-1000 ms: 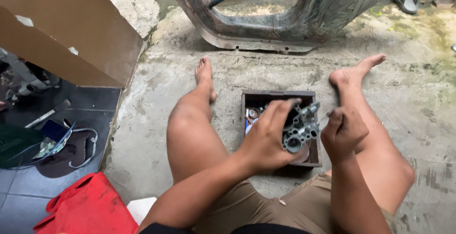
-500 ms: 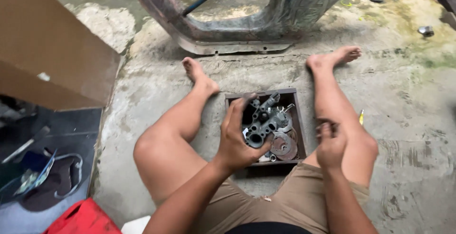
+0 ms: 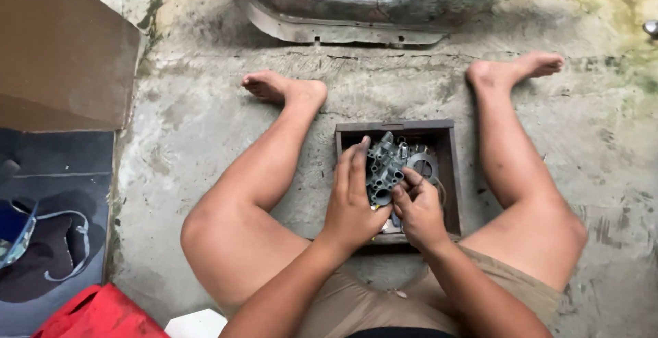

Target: Inspecting and repairing a motorcycle carburetor using a small metal tool while sitting on the floor

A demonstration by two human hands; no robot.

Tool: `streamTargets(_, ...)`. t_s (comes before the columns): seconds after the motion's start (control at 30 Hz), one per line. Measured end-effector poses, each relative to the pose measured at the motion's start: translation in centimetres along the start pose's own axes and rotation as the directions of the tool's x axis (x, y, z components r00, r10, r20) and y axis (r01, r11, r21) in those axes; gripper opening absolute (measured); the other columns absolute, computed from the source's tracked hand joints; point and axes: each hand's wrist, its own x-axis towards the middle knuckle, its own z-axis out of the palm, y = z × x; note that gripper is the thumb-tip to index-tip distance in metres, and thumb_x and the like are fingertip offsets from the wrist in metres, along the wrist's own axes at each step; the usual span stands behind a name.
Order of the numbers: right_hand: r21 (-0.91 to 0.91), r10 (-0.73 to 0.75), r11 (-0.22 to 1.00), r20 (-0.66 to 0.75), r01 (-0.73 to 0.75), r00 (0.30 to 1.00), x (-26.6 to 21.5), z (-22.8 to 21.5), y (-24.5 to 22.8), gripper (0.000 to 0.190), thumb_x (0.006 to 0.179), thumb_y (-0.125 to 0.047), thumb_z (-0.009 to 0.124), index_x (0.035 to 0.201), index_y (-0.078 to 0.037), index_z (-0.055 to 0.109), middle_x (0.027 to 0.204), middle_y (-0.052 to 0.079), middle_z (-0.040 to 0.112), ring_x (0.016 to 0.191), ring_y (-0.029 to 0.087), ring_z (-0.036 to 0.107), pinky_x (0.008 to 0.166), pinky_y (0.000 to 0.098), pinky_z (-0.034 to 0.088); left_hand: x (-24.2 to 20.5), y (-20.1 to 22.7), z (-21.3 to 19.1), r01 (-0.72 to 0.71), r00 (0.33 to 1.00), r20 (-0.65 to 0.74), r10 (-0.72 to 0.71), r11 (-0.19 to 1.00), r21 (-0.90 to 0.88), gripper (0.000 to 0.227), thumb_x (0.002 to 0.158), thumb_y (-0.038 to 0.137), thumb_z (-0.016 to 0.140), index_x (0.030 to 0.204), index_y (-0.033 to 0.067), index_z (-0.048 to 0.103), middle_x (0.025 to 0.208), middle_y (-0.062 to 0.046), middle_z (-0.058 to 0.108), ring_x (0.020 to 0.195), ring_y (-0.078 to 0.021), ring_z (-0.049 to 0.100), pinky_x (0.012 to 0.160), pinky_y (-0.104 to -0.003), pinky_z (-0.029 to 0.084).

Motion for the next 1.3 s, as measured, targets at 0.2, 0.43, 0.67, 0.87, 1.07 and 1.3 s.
streamTargets(0.2, 0.102, 0.123, 0.988, -0.095, -0.113, 0.988, 1.3, -0.7, -1.2, 0.058, 0.088, -0.025, 0.075, 0.135, 0.003, 0.058, 0.08, 0.009, 0.05, 0.039, 0.001, 0.033, 0.028, 0.0189, 0.025, 0.5, -1.5, -1.9, 0.179, 0.984, 0.102, -0.148, 0.834, -0.522, 0.091, 0.072, 0.012, 0.075, 0.153, -0.0023, 0.037, 0.149, -0.026, 0.041, 0.138, -0.0467, 0.048, 0.112, -0.055, 0.045)
streamTargets(0.43, -0.432, -0.119, 0.894, 0.035, 0.123, 0.992, 0.7, 3.2, -8.6, 0.059, 0.076, -0.012, 0.086, 0.127, 0.009, 0.064, 0.094, 0.018, 0.072, 0.072, 0.013, 0.069, 0.057, 0.0297, 0.057, -2.0, -3.3, 3.3, 0.311, 0.777, 0.35, -0.523, -0.165, -0.936, 0.057, 0.097, 0.031, 0.056, 0.149, 0.0058, 0.05, 0.134, -0.023, 0.065, 0.119, -0.0371, 0.065, 0.102, -0.055, 0.053)
streamTargets(0.67, -0.53, -0.421, 0.772, -0.012, 0.351, 0.907, -0.2, 0.0, -7.5, 0.034, 0.106, -0.018, 0.048, 0.104, 0.004, 0.074, 0.088, 0.017, 0.066, 0.067, 0.02, 0.06, 0.056, 0.0289, 0.05, -0.6, -2.0, 1.4, 0.249, 0.679, 0.216, -0.701, -0.056, -0.967, 0.035, 0.093, 0.029, 0.066, 0.119, 0.0051, 0.065, 0.103, -0.025, 0.074, 0.092, -0.0361, 0.073, 0.074, -0.05, 0.065)
streamTargets(0.87, -0.371, -0.376, 0.841, 0.127, 0.395, 0.918, -3.6, -4.1, -5.6, 0.048, 0.108, -0.023, 0.035, 0.1, 0.004, 0.073, 0.08, 0.011, 0.059, 0.068, 0.016, 0.05, 0.06, 0.0262, 0.043, -1.4, -2.8, 0.9, 0.254, 0.699, 0.158, -0.698, 0.035, -0.967, 0.033, 0.096, 0.016, 0.065, 0.127, 0.0065, 0.055, 0.102, -0.015, 0.069, 0.084, -0.0266, 0.07, 0.059, -0.036, 0.058)
streamTargets(1.07, -0.467, -0.169, 0.845, 0.231, 0.261, 0.958, -4.9, -1.6, -9.2, 0.032, 0.105, -0.018, 0.049, 0.114, 0.005, 0.069, 0.093, 0.012, 0.065, 0.072, 0.016, 0.066, 0.065, 0.0246, 0.056, -1.8, -2.5, 0.5, 0.325, 0.82, 0.118, -0.56, 0.287, -0.901, 0.059, 0.099, 0.02, 0.06, 0.151, 0.0037, 0.037, 0.124, -0.014, 0.062, 0.107, -0.0228, 0.062, 0.097, -0.038, 0.051)
streamTargets(1.3, -0.544, -0.318, 0.773, 0.111, 0.325, 0.942, -5.1, 2.4, -12.7, 0.019, 0.094, 0.009, 0.059, 0.111, 0.008, 0.067, 0.097, 0.016, 0.069, 0.074, 0.018, 0.07, 0.066, 0.0226, 0.059, -2.8, -2.6, -0.1, 0.389, 0.873, 0.054, -0.485, 0.625, -0.677, 0.059, 0.098, 0.021, 0.057, 0.147, -0.0041, 0.036, 0.125, -0.017, 0.057, 0.108, -0.0234, 0.056, 0.1, -0.036, 0.044)
